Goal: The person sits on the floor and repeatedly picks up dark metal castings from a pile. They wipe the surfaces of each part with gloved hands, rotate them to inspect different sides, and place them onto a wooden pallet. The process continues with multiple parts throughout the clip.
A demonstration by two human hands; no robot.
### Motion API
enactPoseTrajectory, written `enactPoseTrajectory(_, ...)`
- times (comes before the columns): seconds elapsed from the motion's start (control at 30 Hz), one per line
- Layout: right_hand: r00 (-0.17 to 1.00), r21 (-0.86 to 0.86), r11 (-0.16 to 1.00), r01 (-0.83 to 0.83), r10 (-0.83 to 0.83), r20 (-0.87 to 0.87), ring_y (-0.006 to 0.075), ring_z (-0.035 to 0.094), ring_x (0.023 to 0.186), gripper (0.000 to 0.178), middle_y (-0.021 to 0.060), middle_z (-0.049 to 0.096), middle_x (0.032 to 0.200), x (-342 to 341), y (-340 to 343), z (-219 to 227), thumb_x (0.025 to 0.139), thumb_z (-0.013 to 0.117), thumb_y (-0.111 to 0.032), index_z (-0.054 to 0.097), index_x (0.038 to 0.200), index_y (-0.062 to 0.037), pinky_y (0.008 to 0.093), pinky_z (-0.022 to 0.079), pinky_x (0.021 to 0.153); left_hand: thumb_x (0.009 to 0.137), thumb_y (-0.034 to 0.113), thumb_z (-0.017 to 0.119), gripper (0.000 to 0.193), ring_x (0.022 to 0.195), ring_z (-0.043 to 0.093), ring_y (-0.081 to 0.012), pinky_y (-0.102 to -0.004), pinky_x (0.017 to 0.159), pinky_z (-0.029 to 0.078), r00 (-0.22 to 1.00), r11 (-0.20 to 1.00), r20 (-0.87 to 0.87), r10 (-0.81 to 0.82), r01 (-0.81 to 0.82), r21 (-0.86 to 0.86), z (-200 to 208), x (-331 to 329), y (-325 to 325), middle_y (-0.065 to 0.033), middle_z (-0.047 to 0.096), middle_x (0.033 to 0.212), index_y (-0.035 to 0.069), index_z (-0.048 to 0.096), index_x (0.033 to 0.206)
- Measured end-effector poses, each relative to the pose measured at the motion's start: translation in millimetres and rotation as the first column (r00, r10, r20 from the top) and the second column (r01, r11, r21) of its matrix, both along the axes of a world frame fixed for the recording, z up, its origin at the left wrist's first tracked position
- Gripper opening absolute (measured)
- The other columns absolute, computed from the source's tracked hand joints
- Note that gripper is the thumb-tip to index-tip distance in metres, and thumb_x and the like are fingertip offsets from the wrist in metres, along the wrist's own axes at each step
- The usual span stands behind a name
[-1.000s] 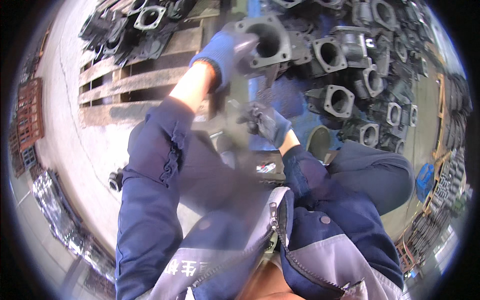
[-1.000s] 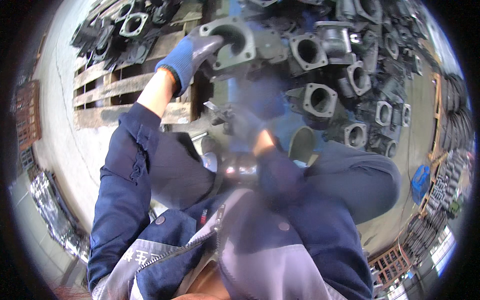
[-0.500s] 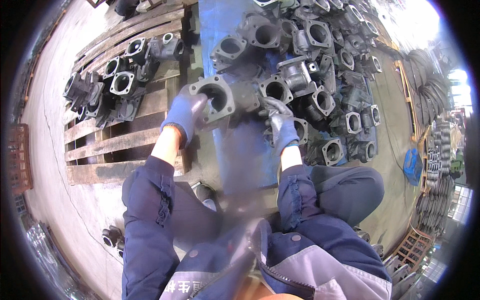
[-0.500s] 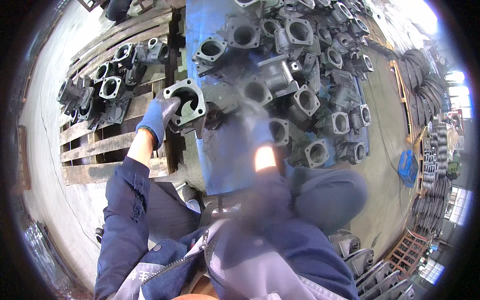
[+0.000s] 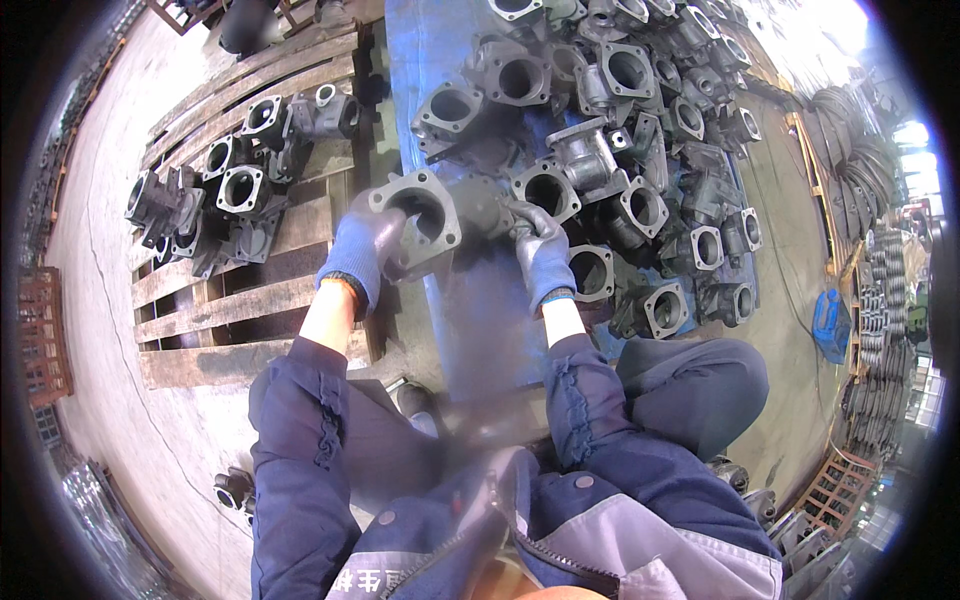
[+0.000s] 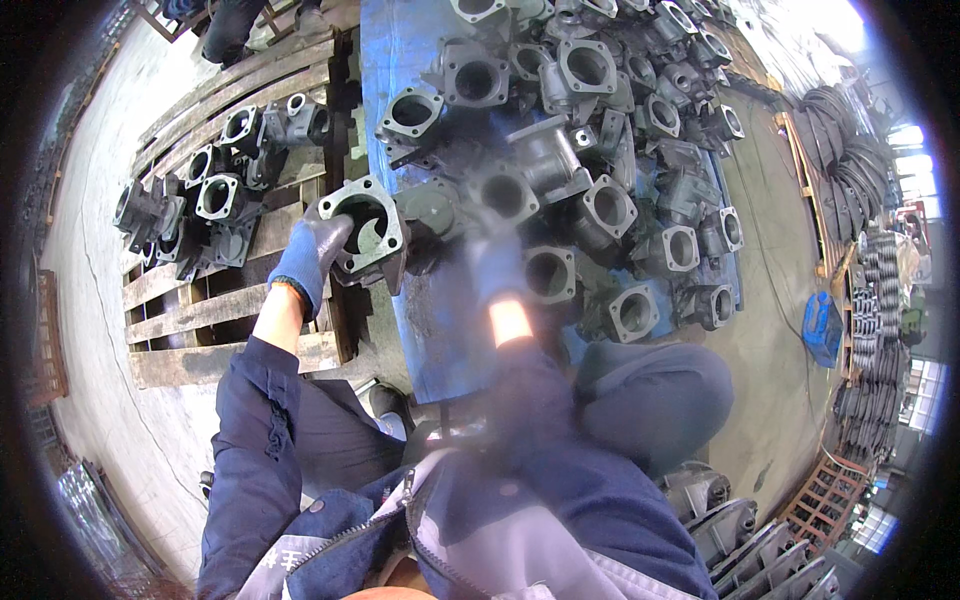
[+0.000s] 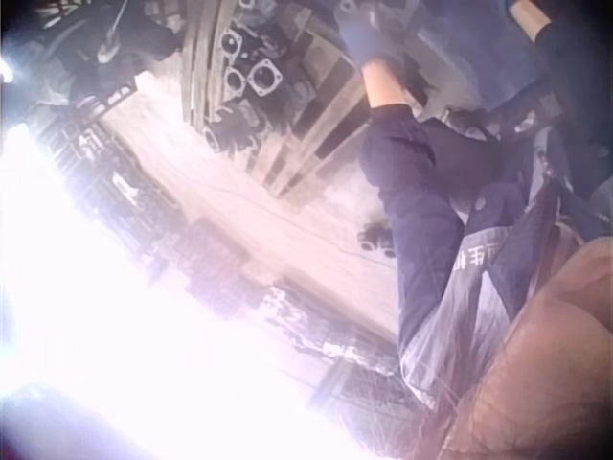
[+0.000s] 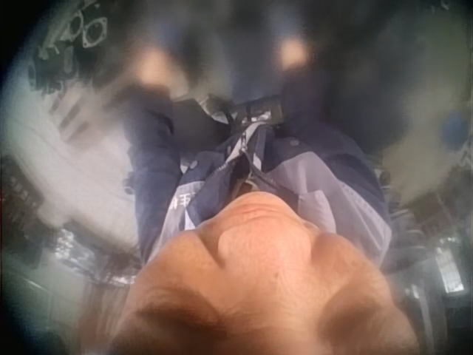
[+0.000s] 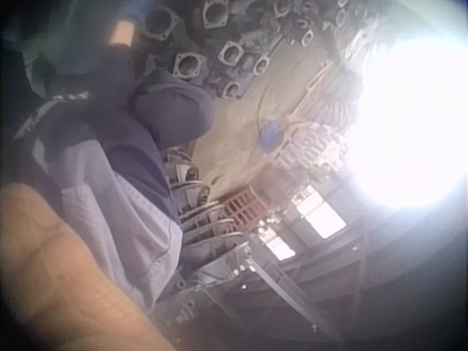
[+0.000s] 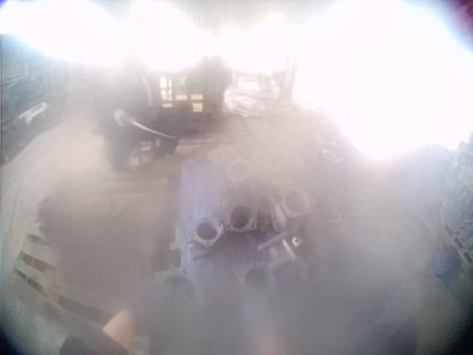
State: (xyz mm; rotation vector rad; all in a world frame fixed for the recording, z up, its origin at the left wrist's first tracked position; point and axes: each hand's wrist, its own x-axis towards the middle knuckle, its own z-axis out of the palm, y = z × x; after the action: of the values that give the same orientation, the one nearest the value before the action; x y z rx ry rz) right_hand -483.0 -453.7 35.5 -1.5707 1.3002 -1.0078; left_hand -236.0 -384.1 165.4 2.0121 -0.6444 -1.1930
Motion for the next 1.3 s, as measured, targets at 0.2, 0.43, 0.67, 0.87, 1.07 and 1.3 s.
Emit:
enactPoseTrajectory(0.2,0.980,-0.110,0.994,-0.030,0.008,-0.197,0.0366,0.068,0.091,0.031,0.0196,0.070,0.100,-2.2,8.5,25.2,0.084,0.060,0.000,0.071,0.111,-0.0118,0.0412,0.053,0.082,0.083,0.012,0.056,0.043,0.069,0.072,-0.0287,-0.0380,0.062,0.058,0.995,0.996,0.102,-0.009,0.018,-0.083,-10.5,2.2,-4.8,-0.0205,0.070,0.099,0.001,0.058,0.125)
enactPoseTrajectory(0.43,0.807,-0.192,0.974,-0.123,-0.014,-0.591,0.0359,0.068,0.091,0.024,0.0183,0.070,0.099,5.0,21.5,60.8,0.086,0.060,-0.011,0.072,0.107,-0.0173,0.0437,0.055,0.081,0.080,0.009,0.058,0.047,0.086,0.068,-0.0254,-0.0344,0.068,0.058,0.997,0.998,0.061,-0.054,0.054,-0.007,12.3,-2.7,-4.1,-0.0176,0.068,0.106,-0.002,0.054,0.126)
enactPoseTrajectory(0.67,0.812,-0.095,0.985,-0.143,0.062,-0.580,0.0334,0.067,0.102,0.025,0.0173,0.070,0.104,-0.7,18.6,66.3,0.090,0.059,-0.013,0.072,0.111,-0.0129,0.0409,0.053,0.089,0.083,0.012,0.056,0.043,0.070,0.070,-0.0261,-0.0369,0.059,0.056,0.999,0.999,0.032,-0.033,0.034,-0.037,9.2,-3.4,-0.6,-0.0179,0.070,0.095,0.001,0.058,0.125)
enactPoseTrajectory(0.87,1.000,0.021,1.000,0.000,0.001,-0.018,0.0172,0.063,0.087,0.029,0.0085,0.069,0.107,-0.4,11.0,8.1,0.092,0.052,0.002,0.070,0.113,-0.0062,0.0270,0.051,0.079,0.082,0.009,0.055,0.051,0.074,0.068,-0.0226,-0.0334,0.057,0.057,0.999,0.999,0.021,-0.046,0.047,-0.006,4.4,-1.0,-3.4,-0.0134,0.069,0.099,0.001,0.052,0.132)
enactPoseTrajectory(1.07,0.997,-0.038,0.997,0.073,-0.074,-0.025,0.0136,0.064,0.091,0.027,0.0070,0.069,0.110,6.4,13.6,-14.0,0.092,0.053,0.007,0.070,0.110,-0.0023,0.0229,0.051,0.081,0.082,0.009,0.056,0.049,0.080,0.069,-0.0231,-0.0346,0.060,0.058,1.000,0.994,-0.021,0.011,-0.008,0.106,5.9,-1.6,-4.6,-0.0148,0.069,0.103,0.001,0.053,0.129)
enactPoseTrajectory(1.3,0.828,0.178,0.979,0.101,-0.182,0.531,0.0189,0.063,0.100,0.028,0.0078,0.068,0.106,19.1,19.8,-3.9,0.084,0.066,0.000,0.066,0.112,-0.0011,0.0313,0.048,0.092,0.082,0.009,0.057,0.047,0.086,0.068,-0.0251,-0.0353,0.067,0.058,0.999,0.997,-0.035,0.008,-0.006,0.075,3.9,-0.1,-4.1,-0.0153,0.069,0.105,0.000,0.054,0.127)
